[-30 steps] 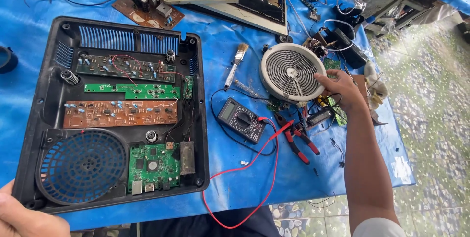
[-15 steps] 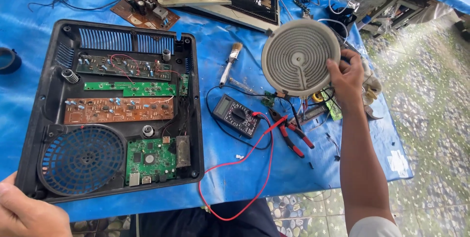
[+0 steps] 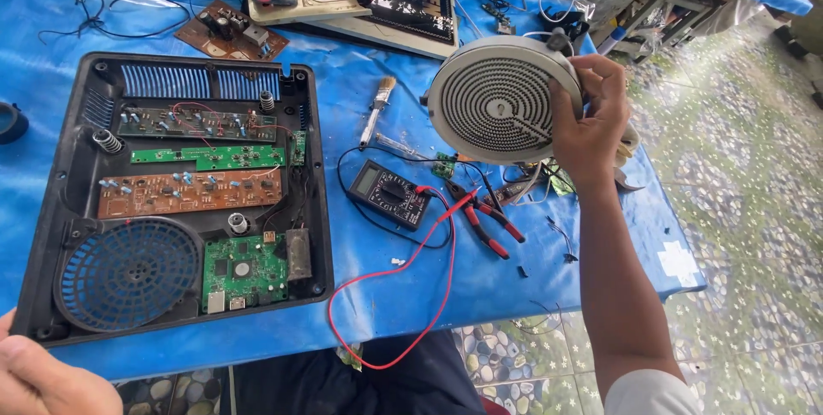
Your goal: The person is reassembling an induction cooker by cleaning the induction coil with a brush and placing it into the main housing.
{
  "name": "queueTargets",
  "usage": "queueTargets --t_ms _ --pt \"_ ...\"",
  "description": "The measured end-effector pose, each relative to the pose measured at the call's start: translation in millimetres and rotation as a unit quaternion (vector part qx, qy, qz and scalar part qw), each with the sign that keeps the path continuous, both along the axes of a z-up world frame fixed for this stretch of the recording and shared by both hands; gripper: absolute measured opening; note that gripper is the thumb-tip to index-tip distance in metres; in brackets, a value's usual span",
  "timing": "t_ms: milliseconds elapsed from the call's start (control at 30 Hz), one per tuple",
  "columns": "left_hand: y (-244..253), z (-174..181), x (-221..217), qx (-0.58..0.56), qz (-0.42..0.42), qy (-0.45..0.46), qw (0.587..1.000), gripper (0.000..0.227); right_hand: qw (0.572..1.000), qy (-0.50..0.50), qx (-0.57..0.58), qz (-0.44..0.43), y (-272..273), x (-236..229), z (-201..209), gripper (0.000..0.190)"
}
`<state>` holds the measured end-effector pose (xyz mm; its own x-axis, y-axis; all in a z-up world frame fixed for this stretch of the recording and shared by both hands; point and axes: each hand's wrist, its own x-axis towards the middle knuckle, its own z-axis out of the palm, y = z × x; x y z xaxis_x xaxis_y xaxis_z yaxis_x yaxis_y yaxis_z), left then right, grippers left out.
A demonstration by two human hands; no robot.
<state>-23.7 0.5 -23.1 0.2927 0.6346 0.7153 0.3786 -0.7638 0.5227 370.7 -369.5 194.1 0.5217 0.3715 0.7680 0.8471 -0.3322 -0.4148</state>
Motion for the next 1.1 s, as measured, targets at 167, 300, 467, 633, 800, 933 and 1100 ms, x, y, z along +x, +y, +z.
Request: queueTargets --t_ms 167,300,467,633,800,933,1100 --pt "-28 26 3 0.052 0.054 0.008 0.997 0.041 0.997 -0.046 0.052 0.021 4 -18 -1 0.024" --pt "-76 94 5 0.078 0.043 0.028 0.996 0.043 0.989 -0.049 0.136 0.037 8 -41 1 0.024" --pt "-122 141 15 -0.112 -0.087 -0.060 0.988 0.055 0.971 -0.134 0.180 0.081 19 -80 7 0.021" --pt "-148 140 26 -0.290 -0.312 -0.106 0.899 0.070 0.948 -0.283 0.146 0.008 11 -121 -27 0.012" --pt "-182 157 41 -0.691 -0.407 -0.129 0.584 0.092 0.905 -0.408 -0.019 0.120 -16 -170 -95 0.033" --pt "-201 163 44 -0.704 -0.397 -0.108 0.579 0.063 0.904 -0.411 -0.016 0.120 -18 -198 -133 0.031" --pt "-213 158 35 -0.768 -0.340 -0.085 0.537 0.044 0.908 -0.371 -0.048 0.187 -34 -213 -160 0.015"
